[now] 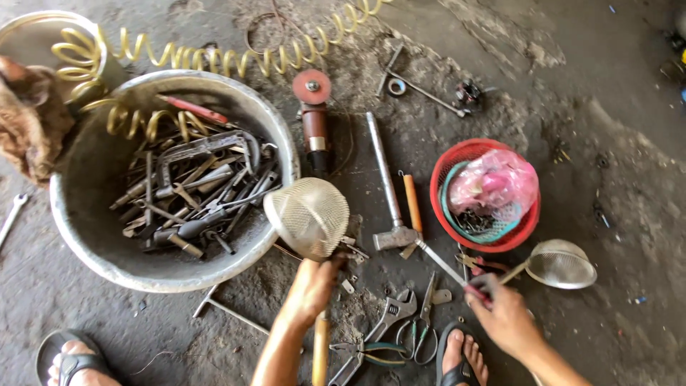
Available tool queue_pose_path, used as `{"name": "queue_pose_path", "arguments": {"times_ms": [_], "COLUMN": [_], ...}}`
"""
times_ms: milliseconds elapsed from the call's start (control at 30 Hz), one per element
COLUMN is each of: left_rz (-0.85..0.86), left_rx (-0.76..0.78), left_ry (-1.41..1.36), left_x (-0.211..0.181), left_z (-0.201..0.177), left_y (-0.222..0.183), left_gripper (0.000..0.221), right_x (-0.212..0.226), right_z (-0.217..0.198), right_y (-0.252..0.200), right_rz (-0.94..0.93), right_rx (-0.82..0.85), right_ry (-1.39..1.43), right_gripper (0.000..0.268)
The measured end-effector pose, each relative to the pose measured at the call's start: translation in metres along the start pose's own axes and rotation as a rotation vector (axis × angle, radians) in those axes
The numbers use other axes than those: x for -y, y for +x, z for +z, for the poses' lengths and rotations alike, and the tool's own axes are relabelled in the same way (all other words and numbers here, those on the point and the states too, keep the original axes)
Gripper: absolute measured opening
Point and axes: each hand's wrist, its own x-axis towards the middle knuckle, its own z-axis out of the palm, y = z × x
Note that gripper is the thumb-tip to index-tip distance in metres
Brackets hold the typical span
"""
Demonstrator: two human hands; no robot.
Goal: Repairing a circular metal mesh filter component using hand tools in a workshop.
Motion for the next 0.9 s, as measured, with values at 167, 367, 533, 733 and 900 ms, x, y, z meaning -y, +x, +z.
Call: {"name": "queue_pose_path", "arguments": {"times_ms": [167,367,533,733,900], "left_rz": [-0.05,0.073,0.11,0.182,0.262], "left_rx": [-0.064,-0.081,-0.025,-0.114,-0.141], "left_ry": [0.025,-0.051,-0.346,-0.358,-0.147], "left_x": [-0.019,0.01,0.05,-0.026,-0.021], "left_z": [-0.011,-0.023,-0.038,-0.032,-0.037], "left_y": [-0.017,-0.001,0.018,-0.005,-0.003], "left_gripper": [0.035,0.046,0.046,0.056,0.049], "right_x": [-0.06,0.008,-0.04,0.011,0.061], "right_z": [0.092,0.096,0.141,0.102,0.118], "right_y": [-0.03,-0.04,-0.018,0.031,0.066], "right_rz": [0.144,0.276,-0.401,-0.279,-0.629], "right_rx": [0.041,0.418,0.271,0.333,0.343], "right_ry": [0.24,0.052,0.009,-0.112,-0.135], "right_gripper": [0.022,0.032,0.043,0.029,0.027]}}
